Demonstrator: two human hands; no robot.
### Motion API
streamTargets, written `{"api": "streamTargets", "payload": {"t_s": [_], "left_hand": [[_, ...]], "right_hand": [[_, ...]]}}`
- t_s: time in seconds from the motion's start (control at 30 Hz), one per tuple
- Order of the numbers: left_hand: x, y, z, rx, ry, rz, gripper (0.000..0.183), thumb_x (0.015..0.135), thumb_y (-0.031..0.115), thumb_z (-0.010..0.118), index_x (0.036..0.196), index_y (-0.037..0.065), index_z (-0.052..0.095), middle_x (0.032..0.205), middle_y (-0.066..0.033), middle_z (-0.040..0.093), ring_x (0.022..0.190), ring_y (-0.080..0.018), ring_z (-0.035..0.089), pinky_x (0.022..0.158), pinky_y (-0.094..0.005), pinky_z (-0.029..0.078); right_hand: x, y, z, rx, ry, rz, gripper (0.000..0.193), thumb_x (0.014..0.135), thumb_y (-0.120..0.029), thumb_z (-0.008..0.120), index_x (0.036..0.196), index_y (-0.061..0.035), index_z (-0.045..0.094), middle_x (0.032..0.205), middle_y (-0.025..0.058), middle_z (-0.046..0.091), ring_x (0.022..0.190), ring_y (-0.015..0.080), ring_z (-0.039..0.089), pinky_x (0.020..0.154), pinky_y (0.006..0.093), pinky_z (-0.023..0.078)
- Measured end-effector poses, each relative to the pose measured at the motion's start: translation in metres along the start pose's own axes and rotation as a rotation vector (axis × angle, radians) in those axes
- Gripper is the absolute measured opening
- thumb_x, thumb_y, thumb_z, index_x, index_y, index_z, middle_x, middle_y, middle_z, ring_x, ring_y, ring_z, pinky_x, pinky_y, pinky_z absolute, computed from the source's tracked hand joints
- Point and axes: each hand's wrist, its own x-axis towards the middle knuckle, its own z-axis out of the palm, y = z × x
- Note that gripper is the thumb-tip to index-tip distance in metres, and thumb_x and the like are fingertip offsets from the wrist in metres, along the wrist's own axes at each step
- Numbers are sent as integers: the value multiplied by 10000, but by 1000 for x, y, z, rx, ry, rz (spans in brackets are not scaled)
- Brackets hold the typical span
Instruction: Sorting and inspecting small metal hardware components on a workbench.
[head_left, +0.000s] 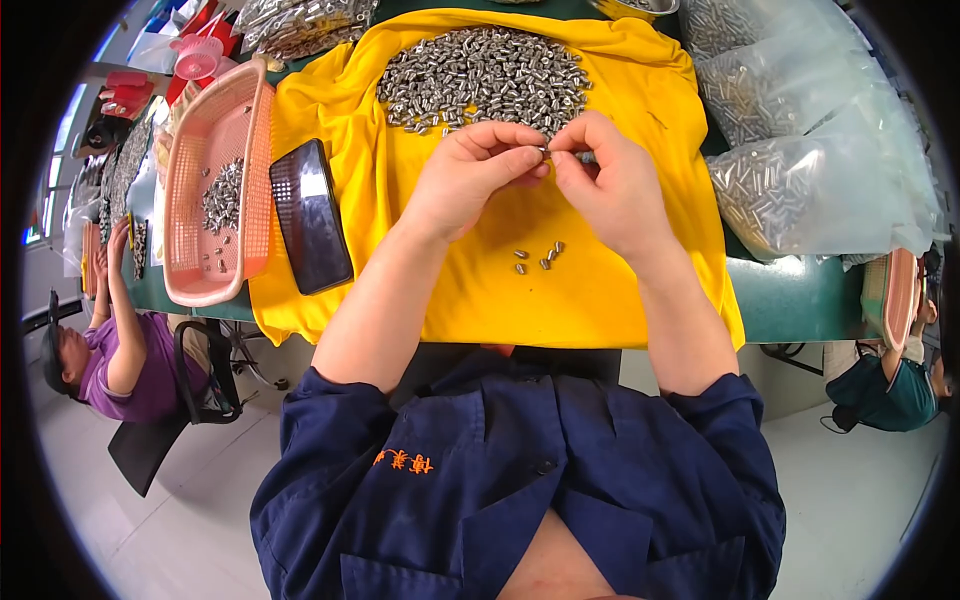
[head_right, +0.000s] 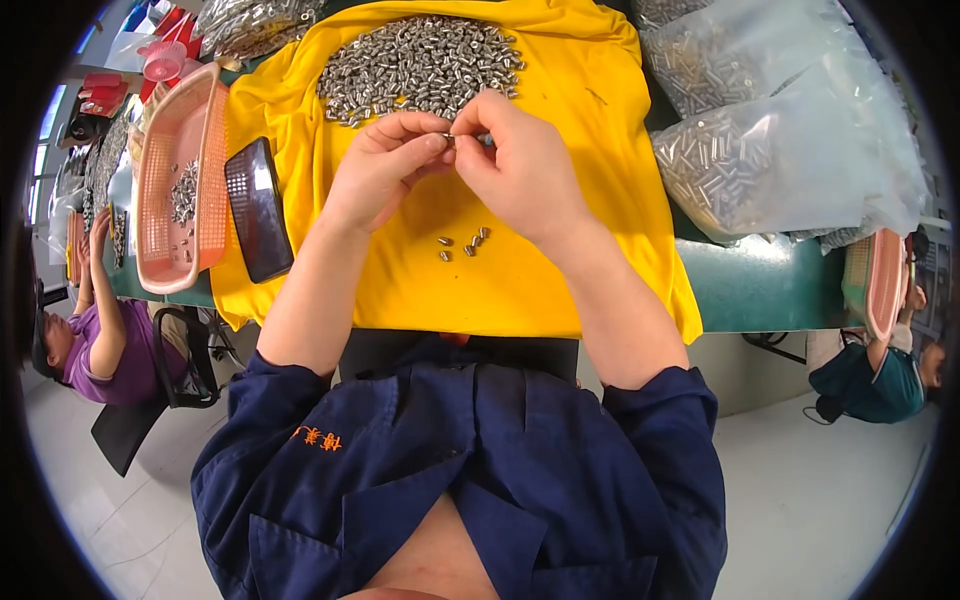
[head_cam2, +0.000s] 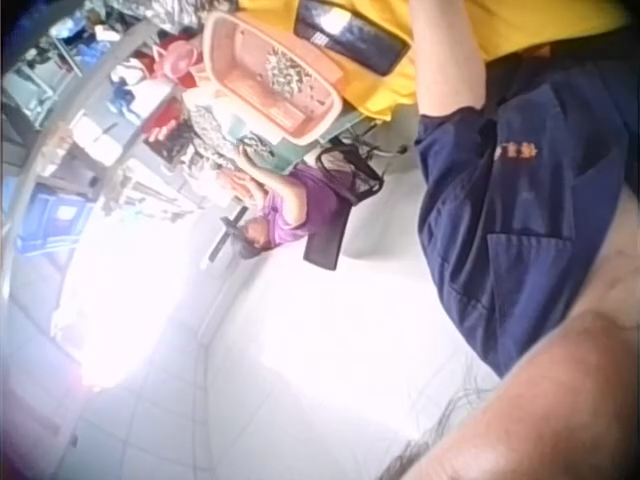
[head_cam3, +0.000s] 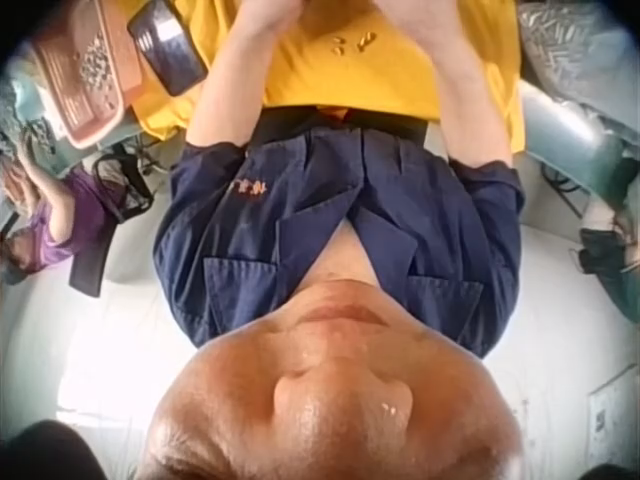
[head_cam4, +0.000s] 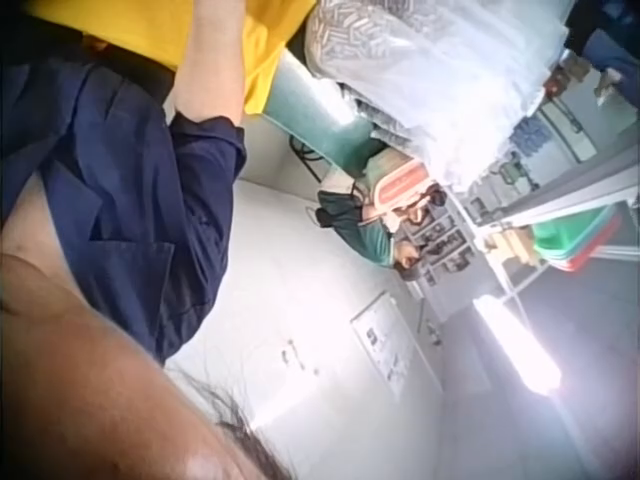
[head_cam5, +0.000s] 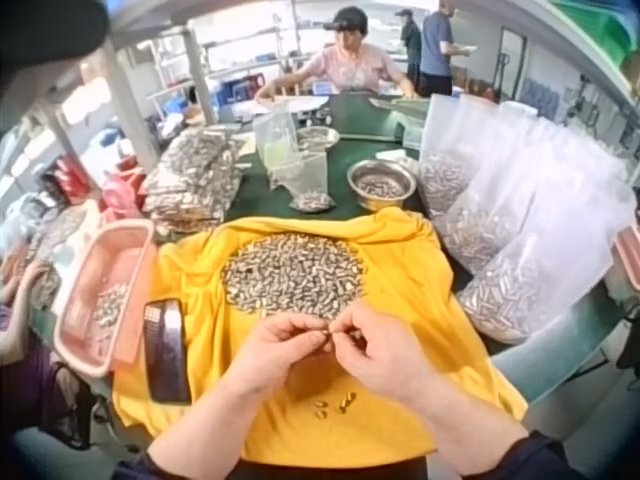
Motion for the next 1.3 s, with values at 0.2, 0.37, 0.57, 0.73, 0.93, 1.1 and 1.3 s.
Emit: {"api": "streamTargets", "payload": {"t_s": [0.2, 0.37, 0.57, 0.73, 0.93, 1.1, 1.3], "left_hand": [[-1, 1, 0, 284, 72, 111, 120, 792, 5, 599, 909, -21, 602, 844, -63, 628, 744, -125, 605, 705, -234, 499], [-4, -4, 3, 369, 97, 130, 106, 775, 11, 596, 877, -16, 591, 815, -40, 615, 737, -104, 594, 681, -205, 478], [-39, -1, -4, 673, 250, 65, 93, 788, 13, 565, 877, -7, 583, 790, -10, 590, 702, -86, 558, 658, -207, 453], [-50, -3, 15, 1329, -120, 310, 160, 697, 7, 600, 856, 22, 614, 839, -80, 612, 797, -193, 590, 724, -259, 464], [9, 54, 4, 1583, 138, 461, 157, 747, 150, 578, 858, 57, 639, 836, -115, 617, 802, -281, 584, 730, -358, 462], [48, 55, -28, 1973, 12, 200, 137, 703, 173, 579, 777, 75, 641, 800, -112, 616, 790, -292, 577, 720, -389, 462], [52, 66, -16, 1952, -53, 222, 141, 679, 161, 566, 767, 81, 642, 758, -108, 621, 747, -294, 584, 694, -386, 474]], "right_hand": [[-1, -3, 4, -309, 22, -123, 59, 749, -75, 522, 774, -47, 475, 683, 114, 563, 618, 312, 539, 551, 367, 432], [-3, -1, 1, -204, -34, -13, 65, 754, -85, 528, 792, -39, 502, 661, 93, 555, 575, 216, 532, 531, 312, 414], [-2, -6, -14, -160, 45, 40, 34, 789, -34, 527, 817, -19, 517, 671, 19, 519, 600, 61, 474, 543, 215, 400], [0, -4, -14, -146, 126, -82, 78, 760, -77, 541, 819, -29, 525, 661, 80, 578, 534, 148, 528, 504, 274, 413], [3, -12, -19, -84, 178, -134, 80, 748, -66, 553, 815, -30, 532, 658, 83, 573, 555, 162, 548, 528, 267, 427], [1, -8, -19, -80, 221, -159, 68, 740, -54, 551, 802, -33, 533, 653, 86, 565, 551, 170, 546, 527, 268, 426], [-2, -16, -24, -58, 186, -121, 74, 741, -51, 546, 806, -27, 520, 652, 90, 554, 542, 172, 525, 513, 274, 414]]}}
